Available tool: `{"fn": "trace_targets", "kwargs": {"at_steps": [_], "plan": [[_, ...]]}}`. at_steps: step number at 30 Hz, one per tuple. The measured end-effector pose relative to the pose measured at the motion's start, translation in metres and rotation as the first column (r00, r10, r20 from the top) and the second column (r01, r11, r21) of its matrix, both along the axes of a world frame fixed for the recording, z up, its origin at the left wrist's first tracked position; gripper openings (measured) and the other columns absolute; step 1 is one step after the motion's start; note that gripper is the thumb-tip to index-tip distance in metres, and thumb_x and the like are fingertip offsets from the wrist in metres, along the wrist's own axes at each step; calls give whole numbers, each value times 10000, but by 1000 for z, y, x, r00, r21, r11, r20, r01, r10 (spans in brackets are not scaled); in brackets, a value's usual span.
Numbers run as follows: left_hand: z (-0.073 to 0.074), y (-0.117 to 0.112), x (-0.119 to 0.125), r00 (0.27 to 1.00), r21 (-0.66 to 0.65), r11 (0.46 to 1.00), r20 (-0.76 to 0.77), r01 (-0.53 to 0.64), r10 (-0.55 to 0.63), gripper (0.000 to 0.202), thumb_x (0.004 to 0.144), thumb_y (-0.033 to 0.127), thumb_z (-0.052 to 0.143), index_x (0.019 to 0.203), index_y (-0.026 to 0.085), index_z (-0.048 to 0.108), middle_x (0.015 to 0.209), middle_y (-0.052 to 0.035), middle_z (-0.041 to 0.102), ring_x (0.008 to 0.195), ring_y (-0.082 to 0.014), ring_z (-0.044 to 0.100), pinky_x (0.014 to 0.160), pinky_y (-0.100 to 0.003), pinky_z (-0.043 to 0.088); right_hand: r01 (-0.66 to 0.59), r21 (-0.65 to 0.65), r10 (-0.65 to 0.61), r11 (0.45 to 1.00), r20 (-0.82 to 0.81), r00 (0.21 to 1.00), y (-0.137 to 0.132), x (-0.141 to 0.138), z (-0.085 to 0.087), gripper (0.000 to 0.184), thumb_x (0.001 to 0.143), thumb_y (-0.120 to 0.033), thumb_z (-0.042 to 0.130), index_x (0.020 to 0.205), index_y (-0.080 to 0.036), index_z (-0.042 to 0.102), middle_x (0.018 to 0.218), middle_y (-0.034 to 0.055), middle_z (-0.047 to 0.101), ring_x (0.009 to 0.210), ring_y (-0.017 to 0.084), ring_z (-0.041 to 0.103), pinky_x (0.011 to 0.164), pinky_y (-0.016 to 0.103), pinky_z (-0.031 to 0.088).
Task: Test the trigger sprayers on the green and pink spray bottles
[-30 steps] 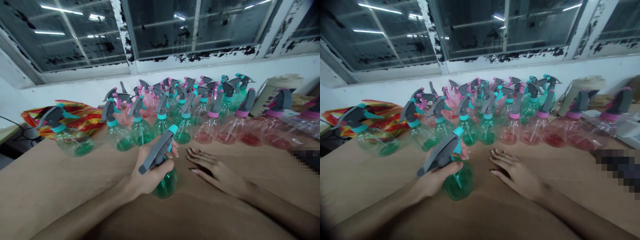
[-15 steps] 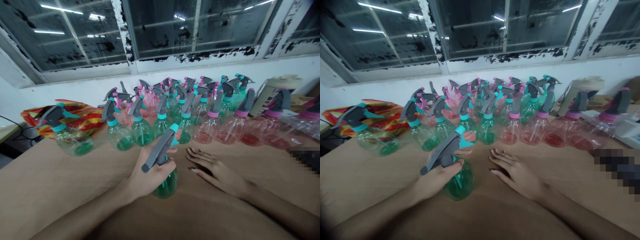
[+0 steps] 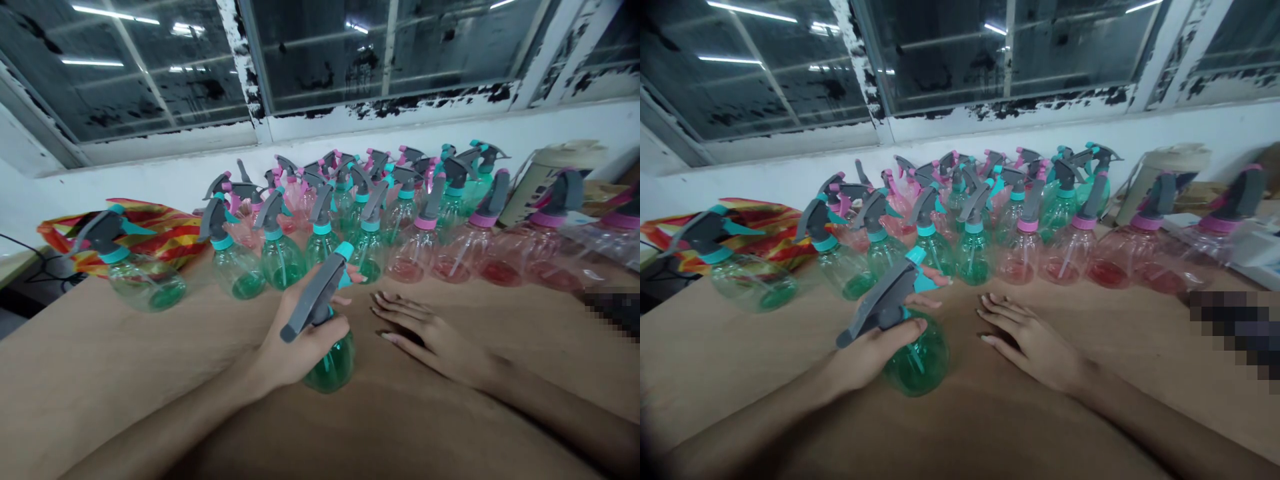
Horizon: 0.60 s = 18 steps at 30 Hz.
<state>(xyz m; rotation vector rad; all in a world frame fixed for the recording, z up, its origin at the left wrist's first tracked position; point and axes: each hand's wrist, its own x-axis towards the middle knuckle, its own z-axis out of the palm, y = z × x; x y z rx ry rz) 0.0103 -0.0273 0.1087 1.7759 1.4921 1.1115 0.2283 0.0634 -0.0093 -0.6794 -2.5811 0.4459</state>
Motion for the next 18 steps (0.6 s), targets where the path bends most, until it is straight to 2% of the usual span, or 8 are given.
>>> {"fn": "trace_targets", "kwargs": {"at_steps": [3,7,12,18], "plan": [[-3,0,-3,1000,-15,1000,0,-9,9,398,680,153,535,1063,255,558,945,-17,677,833,-188,651,764,-301,522,10,1,-10,1000,0,1000,-1,0,0,481,904,-394,449,1367,-290,370,1412,7,404,1308,223,339,1067,466,324],[-2,0,-2,996,-12,999,79,30,-29,220,707,157,527,912,232,553,899,-7,648,761,-164,638,742,-295,516,11,18,-11,1000,30,999,0,0,-1,480,910,-392,440,1370,-277,366,1421,3,391,1315,214,326,1073,458,320],[2,0,0,990,11,999,133,44,-45,163,701,130,533,832,227,533,847,4,593,788,-158,609,708,-271,493,8,12,-9,1000,22,1000,0,0,-1,483,906,-397,446,1369,-283,367,1421,1,392,1318,219,321,1068,466,325],[-8,-1,-5,1000,-24,1000,-8,-15,15,83,718,195,532,788,222,565,775,7,630,719,-168,615,644,-283,501,11,17,-12,1000,51,999,-1,-1,1,487,916,-397,426,1379,-264,352,1431,8,376,1325,209,307,1081,457,305]]}}
